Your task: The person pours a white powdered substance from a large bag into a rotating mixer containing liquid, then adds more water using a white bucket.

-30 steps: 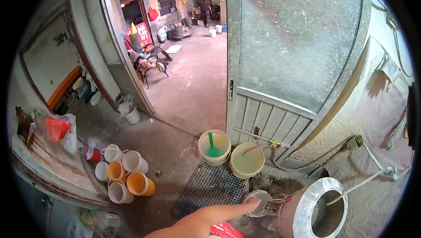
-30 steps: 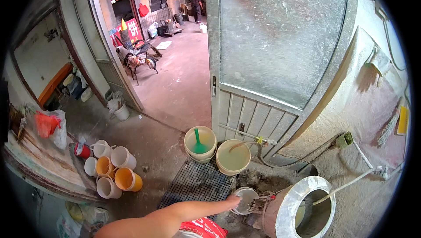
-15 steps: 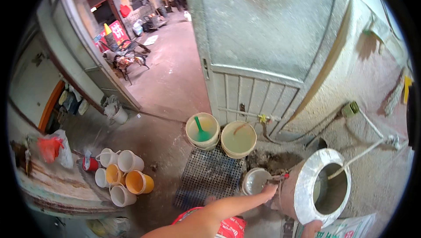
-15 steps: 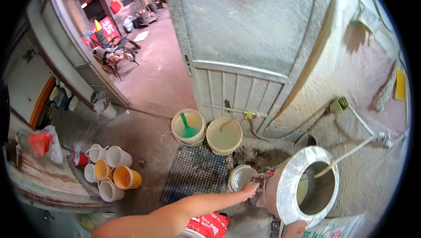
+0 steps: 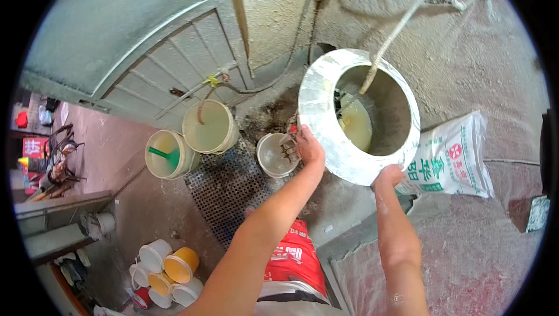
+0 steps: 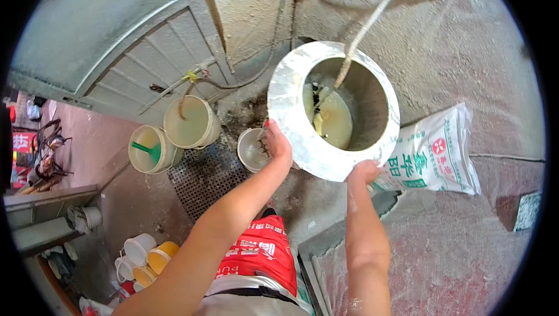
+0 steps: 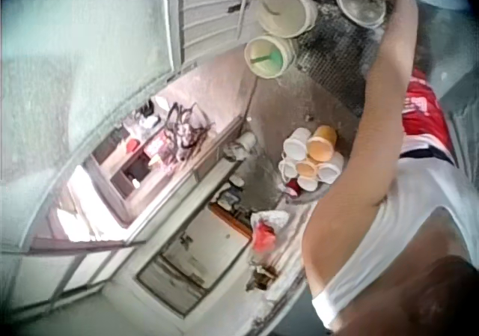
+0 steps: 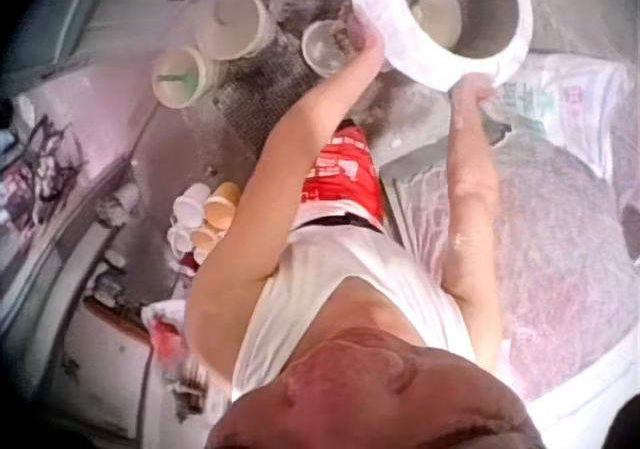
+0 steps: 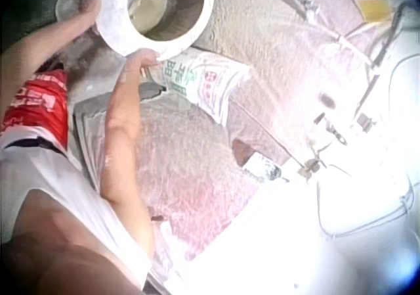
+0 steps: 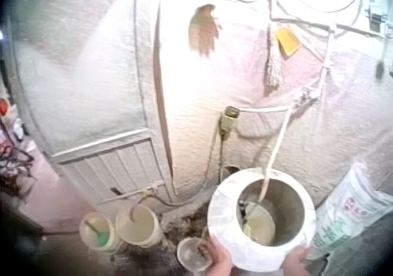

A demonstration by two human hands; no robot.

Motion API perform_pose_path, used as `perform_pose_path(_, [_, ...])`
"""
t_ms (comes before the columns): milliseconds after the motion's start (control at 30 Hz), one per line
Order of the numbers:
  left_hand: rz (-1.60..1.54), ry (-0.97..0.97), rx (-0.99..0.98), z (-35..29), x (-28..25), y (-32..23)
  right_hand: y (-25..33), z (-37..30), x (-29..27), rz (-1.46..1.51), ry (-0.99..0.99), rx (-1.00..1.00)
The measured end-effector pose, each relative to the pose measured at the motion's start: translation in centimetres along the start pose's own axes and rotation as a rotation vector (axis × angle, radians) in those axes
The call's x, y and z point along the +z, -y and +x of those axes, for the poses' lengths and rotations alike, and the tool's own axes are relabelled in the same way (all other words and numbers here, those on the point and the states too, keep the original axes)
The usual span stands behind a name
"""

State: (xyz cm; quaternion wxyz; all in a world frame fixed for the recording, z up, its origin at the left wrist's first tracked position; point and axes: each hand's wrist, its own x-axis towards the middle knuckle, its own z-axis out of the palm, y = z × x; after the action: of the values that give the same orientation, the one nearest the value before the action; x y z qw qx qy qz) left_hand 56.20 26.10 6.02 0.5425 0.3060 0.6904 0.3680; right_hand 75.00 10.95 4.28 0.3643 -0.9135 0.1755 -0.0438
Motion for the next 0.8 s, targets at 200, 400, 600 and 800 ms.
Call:
perform_pose_path(200, [0.157,-0.15,0.122,-0.4,-0.3,-0.3,2.5,-3.6,-2.0,-0.053,-0.009,0.04])
perform_pose_path(400, [0.165,-0.213,0.206,0.3,-0.4,0.3,-1.8,0.0,0.5,-1.211,0.181,-0.628])
perform_pose_path(600, [0.26,-0.144,0.063,-0.5,-0.5,-0.5,2.4,-3.8,-1.9,-0.287,0.022,-0.071])
perform_pose_path(800, [0.23,-0.151,0.028,-0.9,-0.5,-1.0,0.0,-0.4,-0.3,-0.147,0.044,-0.01])
